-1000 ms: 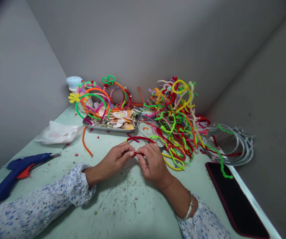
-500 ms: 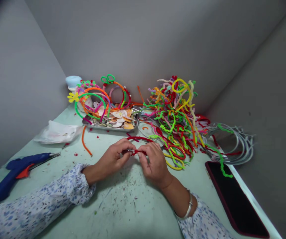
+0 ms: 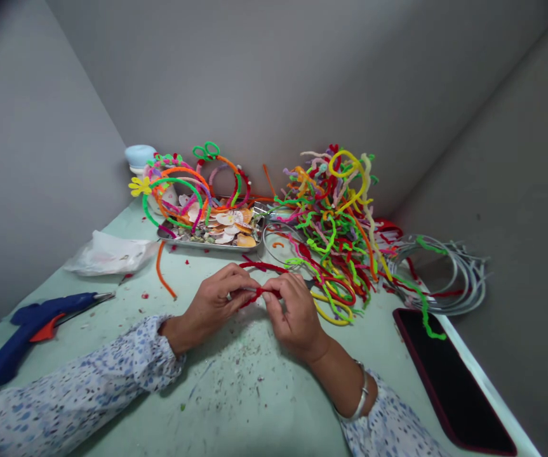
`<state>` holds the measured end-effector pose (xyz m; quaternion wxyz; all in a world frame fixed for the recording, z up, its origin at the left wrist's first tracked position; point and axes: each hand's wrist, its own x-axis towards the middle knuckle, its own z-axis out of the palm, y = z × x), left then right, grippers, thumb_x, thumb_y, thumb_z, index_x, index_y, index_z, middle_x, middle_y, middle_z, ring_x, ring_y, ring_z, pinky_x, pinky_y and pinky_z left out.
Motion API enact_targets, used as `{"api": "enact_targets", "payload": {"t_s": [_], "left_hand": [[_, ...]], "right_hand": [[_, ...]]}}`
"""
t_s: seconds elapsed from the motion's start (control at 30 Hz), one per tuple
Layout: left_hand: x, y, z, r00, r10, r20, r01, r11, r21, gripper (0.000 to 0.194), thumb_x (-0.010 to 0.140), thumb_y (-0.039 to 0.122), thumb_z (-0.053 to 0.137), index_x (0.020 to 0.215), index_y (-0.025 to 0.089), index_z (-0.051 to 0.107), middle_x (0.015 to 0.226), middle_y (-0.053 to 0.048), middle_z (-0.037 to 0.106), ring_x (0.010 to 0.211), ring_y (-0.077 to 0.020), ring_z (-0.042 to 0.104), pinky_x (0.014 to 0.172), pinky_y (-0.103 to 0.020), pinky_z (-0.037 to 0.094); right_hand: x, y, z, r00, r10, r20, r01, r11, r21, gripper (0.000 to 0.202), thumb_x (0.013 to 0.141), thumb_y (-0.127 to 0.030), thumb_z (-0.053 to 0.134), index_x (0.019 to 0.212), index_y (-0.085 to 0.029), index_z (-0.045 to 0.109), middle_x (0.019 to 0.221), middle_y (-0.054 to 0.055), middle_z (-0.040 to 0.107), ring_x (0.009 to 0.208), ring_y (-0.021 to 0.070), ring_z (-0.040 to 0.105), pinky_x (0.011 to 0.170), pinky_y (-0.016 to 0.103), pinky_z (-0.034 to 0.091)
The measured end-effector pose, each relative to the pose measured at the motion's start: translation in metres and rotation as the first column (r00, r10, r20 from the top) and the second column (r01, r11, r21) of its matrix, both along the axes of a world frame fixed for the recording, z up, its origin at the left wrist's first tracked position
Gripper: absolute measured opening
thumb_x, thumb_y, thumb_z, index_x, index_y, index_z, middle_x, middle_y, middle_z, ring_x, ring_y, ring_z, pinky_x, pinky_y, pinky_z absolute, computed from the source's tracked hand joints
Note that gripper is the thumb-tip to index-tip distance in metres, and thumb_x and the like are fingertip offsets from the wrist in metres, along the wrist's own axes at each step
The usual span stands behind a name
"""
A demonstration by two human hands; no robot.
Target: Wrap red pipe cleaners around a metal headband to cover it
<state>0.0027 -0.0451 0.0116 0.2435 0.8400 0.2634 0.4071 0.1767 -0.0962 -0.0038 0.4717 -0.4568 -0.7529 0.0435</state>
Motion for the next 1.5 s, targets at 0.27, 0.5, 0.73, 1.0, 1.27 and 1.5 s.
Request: {"api": "enact_targets", "payload": {"t_s": [0.27, 0.5, 0.73, 1.0, 1.27, 1.5], "left_hand": [[-0.0013, 0.0010, 0.0005, 0.999, -0.048, 0.005, 0.048, 0.999, 0.019, 0.013, 0.085, 0.023, 0.057, 0.092, 0.016, 0.067, 0.083, -0.006, 0.063, 0.079, -0.0140, 0.058, 0.070, -0.025, 0.048], [-0.0015, 0.0002, 0.0006, 0.998, -0.055, 0.033, 0.056, 0.998, -0.035, 0.014, 0.086, 0.026, 0.057, 0.090, 0.016, 0.067, 0.081, -0.005, 0.063, 0.077, -0.0139, 0.057, 0.069, -0.026, 0.046], [-0.0034, -0.0014, 0.0034, 0.993, -0.103, 0.064, 0.112, 0.982, -0.149, 0.013, 0.086, 0.025, 0.057, 0.089, 0.016, 0.066, 0.080, -0.005, 0.061, 0.075, -0.0134, 0.055, 0.068, -0.026, 0.044], [0.0001, -0.0053, 0.0067, 0.991, -0.056, 0.121, 0.096, 0.928, -0.359, 0.012, 0.082, 0.025, 0.061, 0.078, 0.014, 0.066, 0.076, -0.003, 0.058, 0.073, -0.0128, 0.054, 0.069, -0.026, 0.043], [0.0029, -0.0059, 0.0087, 0.990, -0.039, 0.132, 0.101, 0.859, -0.502, 0.014, 0.080, 0.027, 0.062, 0.079, 0.013, 0.065, 0.079, -0.004, 0.059, 0.075, -0.0134, 0.055, 0.070, -0.026, 0.044], [0.0014, -0.0058, 0.0080, 0.995, -0.041, 0.093, 0.086, 0.822, -0.562, 0.021, 0.083, 0.033, 0.058, 0.078, 0.013, 0.063, 0.072, -0.002, 0.062, 0.067, -0.0121, 0.054, 0.063, -0.024, 0.043]], "right_hand": [[-0.0003, 0.0004, -0.0010, 1.000, 0.012, -0.015, -0.012, 1.000, 0.000, 0.011, 0.087, -0.013, 0.048, 0.094, -0.021, 0.052, 0.082, 0.005, 0.056, 0.079, 0.0203, 0.051, 0.074, 0.038, 0.040], [-0.0005, 0.0012, -0.0010, 1.000, 0.010, 0.006, -0.010, 1.000, 0.017, 0.011, 0.086, -0.012, 0.048, 0.093, -0.020, 0.052, 0.082, 0.005, 0.056, 0.078, 0.0202, 0.050, 0.074, 0.038, 0.039], [-0.0002, 0.0000, -0.0005, 0.999, 0.021, 0.033, -0.022, 0.999, 0.030, 0.013, 0.086, -0.011, 0.048, 0.094, -0.020, 0.051, 0.082, 0.005, 0.055, 0.078, 0.0203, 0.050, 0.073, 0.038, 0.039], [0.0005, 0.0018, -0.0010, 0.997, 0.009, 0.080, -0.013, 0.999, 0.048, 0.013, 0.085, -0.011, 0.049, 0.094, -0.019, 0.051, 0.081, 0.005, 0.056, 0.078, 0.0202, 0.050, 0.073, 0.037, 0.039], [0.0010, 0.0019, -0.0024, 0.998, -0.009, 0.068, 0.006, 0.999, 0.037, 0.012, 0.085, -0.011, 0.048, 0.094, -0.019, 0.051, 0.081, 0.005, 0.056, 0.078, 0.0207, 0.051, 0.073, 0.037, 0.038], [-0.0008, 0.0024, -0.0025, 0.997, -0.016, 0.074, 0.013, 0.999, 0.032, 0.011, 0.085, -0.013, 0.048, 0.093, -0.020, 0.051, 0.080, 0.004, 0.056, 0.077, 0.0208, 0.051, 0.073, 0.037, 0.038]]}}
